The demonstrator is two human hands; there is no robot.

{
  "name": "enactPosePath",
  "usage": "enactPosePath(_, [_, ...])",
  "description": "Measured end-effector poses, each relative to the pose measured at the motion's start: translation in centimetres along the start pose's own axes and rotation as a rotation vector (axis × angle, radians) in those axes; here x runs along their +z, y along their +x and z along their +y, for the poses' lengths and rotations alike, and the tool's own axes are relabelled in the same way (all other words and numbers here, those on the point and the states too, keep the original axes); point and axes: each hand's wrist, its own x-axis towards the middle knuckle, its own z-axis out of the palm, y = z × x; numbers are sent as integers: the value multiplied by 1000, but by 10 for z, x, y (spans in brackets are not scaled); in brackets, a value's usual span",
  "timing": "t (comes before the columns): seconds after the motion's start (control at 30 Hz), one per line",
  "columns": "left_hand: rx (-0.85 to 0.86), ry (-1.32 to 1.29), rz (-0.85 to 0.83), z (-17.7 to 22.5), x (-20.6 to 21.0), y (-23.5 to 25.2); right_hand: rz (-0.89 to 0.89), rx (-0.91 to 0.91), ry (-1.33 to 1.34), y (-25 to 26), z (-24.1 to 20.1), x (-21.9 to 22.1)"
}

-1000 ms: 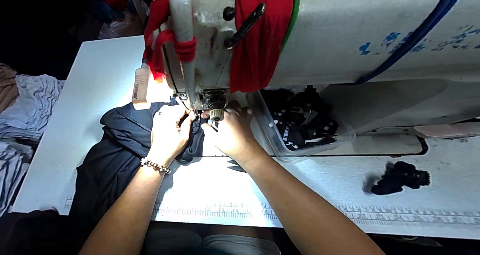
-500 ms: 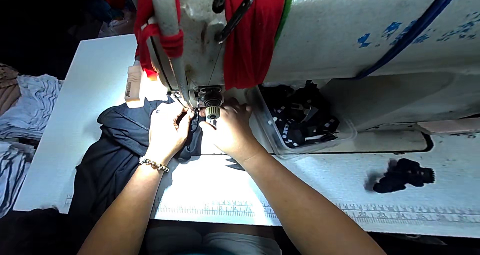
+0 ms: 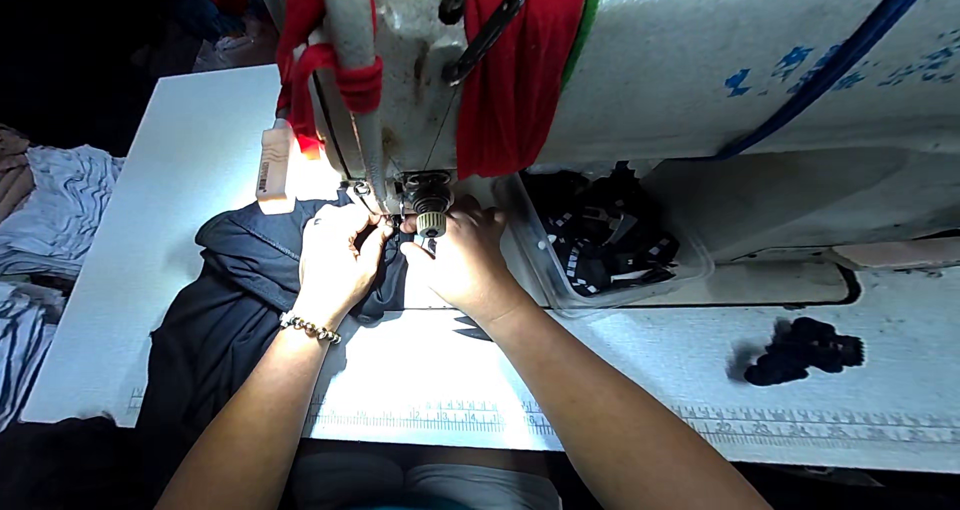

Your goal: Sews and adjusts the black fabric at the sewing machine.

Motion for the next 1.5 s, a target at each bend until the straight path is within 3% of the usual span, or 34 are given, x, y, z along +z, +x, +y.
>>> enactPosePath(1.5, [-20, -16, -3, -2, 2, -1, 39, -31, -1, -1, 1, 1])
